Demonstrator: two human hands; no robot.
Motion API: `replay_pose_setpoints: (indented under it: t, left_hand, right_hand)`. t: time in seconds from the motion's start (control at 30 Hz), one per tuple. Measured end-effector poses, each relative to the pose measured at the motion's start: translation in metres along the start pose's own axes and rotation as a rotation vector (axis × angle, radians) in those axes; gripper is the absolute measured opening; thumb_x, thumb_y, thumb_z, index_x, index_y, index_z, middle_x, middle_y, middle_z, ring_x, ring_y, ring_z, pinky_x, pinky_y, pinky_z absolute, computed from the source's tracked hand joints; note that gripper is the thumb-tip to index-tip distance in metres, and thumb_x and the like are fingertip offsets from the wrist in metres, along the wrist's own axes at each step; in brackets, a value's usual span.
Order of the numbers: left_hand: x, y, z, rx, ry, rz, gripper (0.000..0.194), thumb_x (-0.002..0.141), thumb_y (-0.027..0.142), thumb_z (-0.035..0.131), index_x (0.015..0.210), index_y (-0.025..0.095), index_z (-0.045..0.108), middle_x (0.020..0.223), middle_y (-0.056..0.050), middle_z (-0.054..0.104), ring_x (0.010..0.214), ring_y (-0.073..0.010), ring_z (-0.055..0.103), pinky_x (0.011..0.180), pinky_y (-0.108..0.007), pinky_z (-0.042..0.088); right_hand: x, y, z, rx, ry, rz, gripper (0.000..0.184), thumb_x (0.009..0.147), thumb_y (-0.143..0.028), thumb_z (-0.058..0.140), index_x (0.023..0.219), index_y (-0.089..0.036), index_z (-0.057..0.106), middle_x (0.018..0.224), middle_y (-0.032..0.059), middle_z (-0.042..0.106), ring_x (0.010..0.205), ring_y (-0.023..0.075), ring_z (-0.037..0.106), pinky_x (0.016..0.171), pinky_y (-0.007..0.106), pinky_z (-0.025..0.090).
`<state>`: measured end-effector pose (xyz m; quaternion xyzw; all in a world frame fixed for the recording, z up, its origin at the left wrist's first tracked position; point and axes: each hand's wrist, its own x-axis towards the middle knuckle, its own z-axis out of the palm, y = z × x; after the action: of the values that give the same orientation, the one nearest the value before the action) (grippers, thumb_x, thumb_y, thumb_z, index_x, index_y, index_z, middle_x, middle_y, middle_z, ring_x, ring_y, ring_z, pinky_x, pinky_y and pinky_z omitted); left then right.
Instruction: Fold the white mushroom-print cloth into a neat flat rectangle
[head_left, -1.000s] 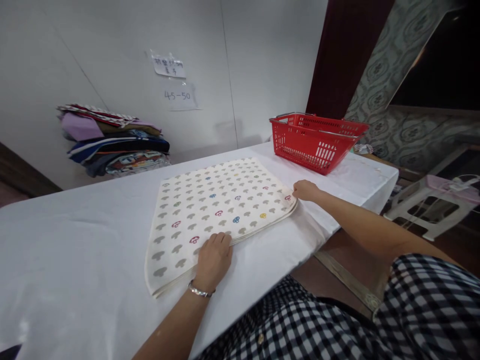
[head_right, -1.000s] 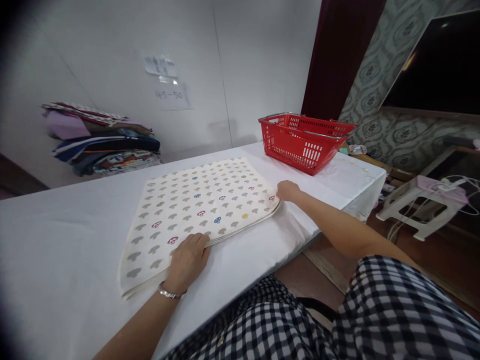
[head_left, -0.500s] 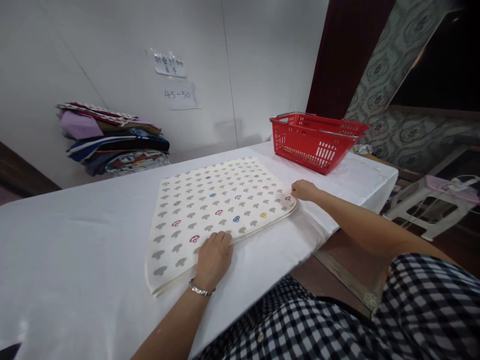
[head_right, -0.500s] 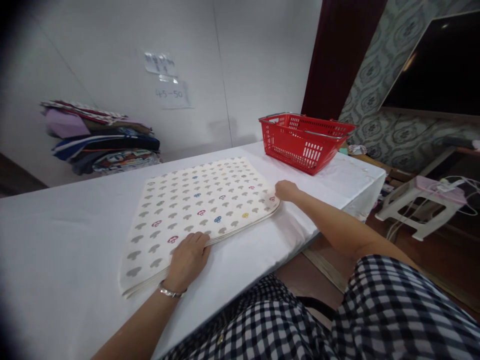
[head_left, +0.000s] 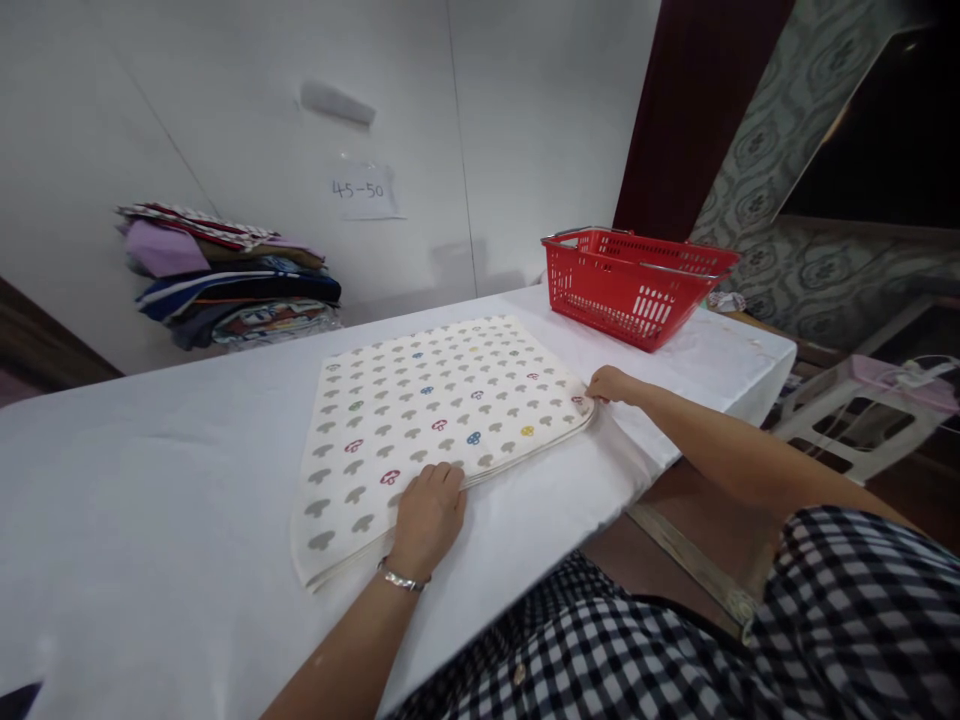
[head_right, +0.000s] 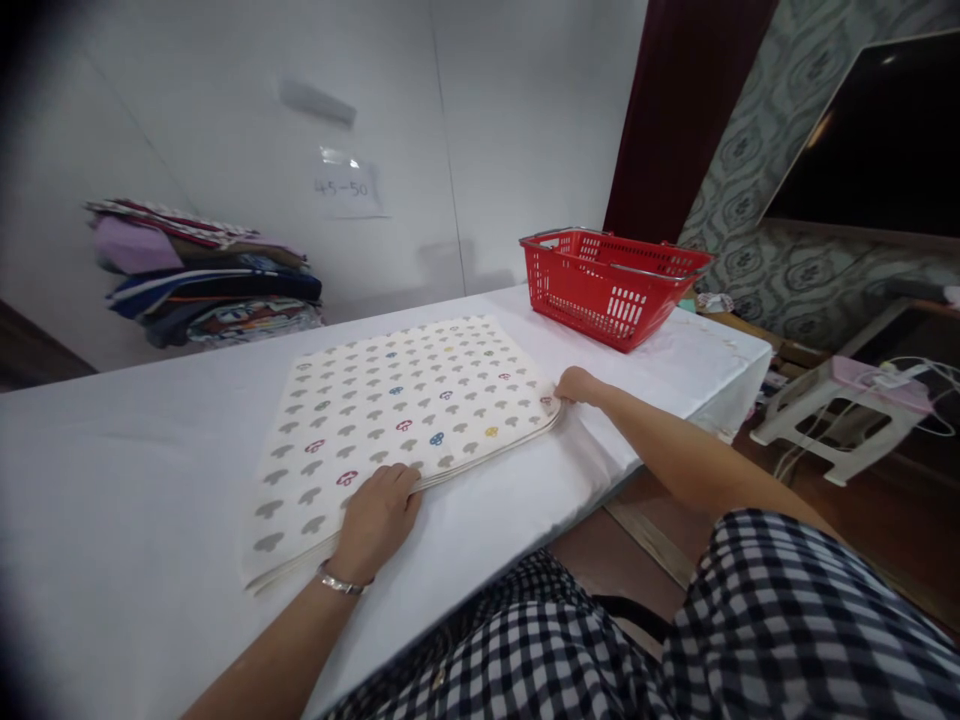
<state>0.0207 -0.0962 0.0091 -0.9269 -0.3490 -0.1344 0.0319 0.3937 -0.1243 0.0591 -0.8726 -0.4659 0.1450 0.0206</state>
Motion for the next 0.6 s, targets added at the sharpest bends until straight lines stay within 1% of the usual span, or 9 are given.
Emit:
replay_pose_setpoints:
  t: [0.13,0.23,0.43,0.6]
  left_hand:
    - [0.0,0.0,0.001,0.014,0.014,0.007,0.015,0.087,0.015,0.044,0.086,0.018,0.059,0.086,-0.006,0.059,0.085,-0.0212,0.053,0.071,-0.034,0.04]
    - [0.0,0.0,0.002,0.027,0.026,0.017,0.016,0.088,0.016,0.044,0.087,0.017,0.06,0.085,-0.006,0.059,0.084,-0.0214,0.053,0.071,-0.034,0.04]
    - [0.0,0.0,0.001,0.02,0.023,0.009,0.015,0.086,0.014,0.046,0.089,0.018,0.06,0.086,-0.005,0.059,0.086,-0.0213,0.054,0.072,-0.034,0.041]
    - [0.0,0.0,0.001,0.017,0.008,0.007,0.015,0.087,0.015,0.046,0.089,0.018,0.06,0.086,-0.005,0.059,0.086,-0.0214,0.053,0.072,-0.034,0.04]
  right_hand:
    - [0.001,0.001,-0.001,-0.021,-0.029,0.032,0.02,0.075,-0.031,0.061,0.07,-0.013,0.069,0.052,0.0045,0.061,0.055,0.016,0.059,0.053,0.023,0.042]
    - [0.002,-0.001,-0.002,-0.034,-0.059,0.048,0.021,0.077,-0.03,0.06,0.07,-0.012,0.069,0.052,0.005,0.061,0.054,0.0155,0.058,0.052,0.023,0.042]
    - [0.008,0.0,-0.001,-0.042,-0.114,0.051,0.027,0.076,-0.038,0.064,0.072,-0.012,0.069,0.048,0.0038,0.059,0.051,0.0146,0.057,0.051,0.023,0.044]
    - [0.013,0.003,0.003,-0.042,-0.139,0.057,0.032,0.075,-0.042,0.066,0.068,-0.011,0.068,0.047,0.004,0.058,0.047,0.0143,0.054,0.05,0.024,0.043]
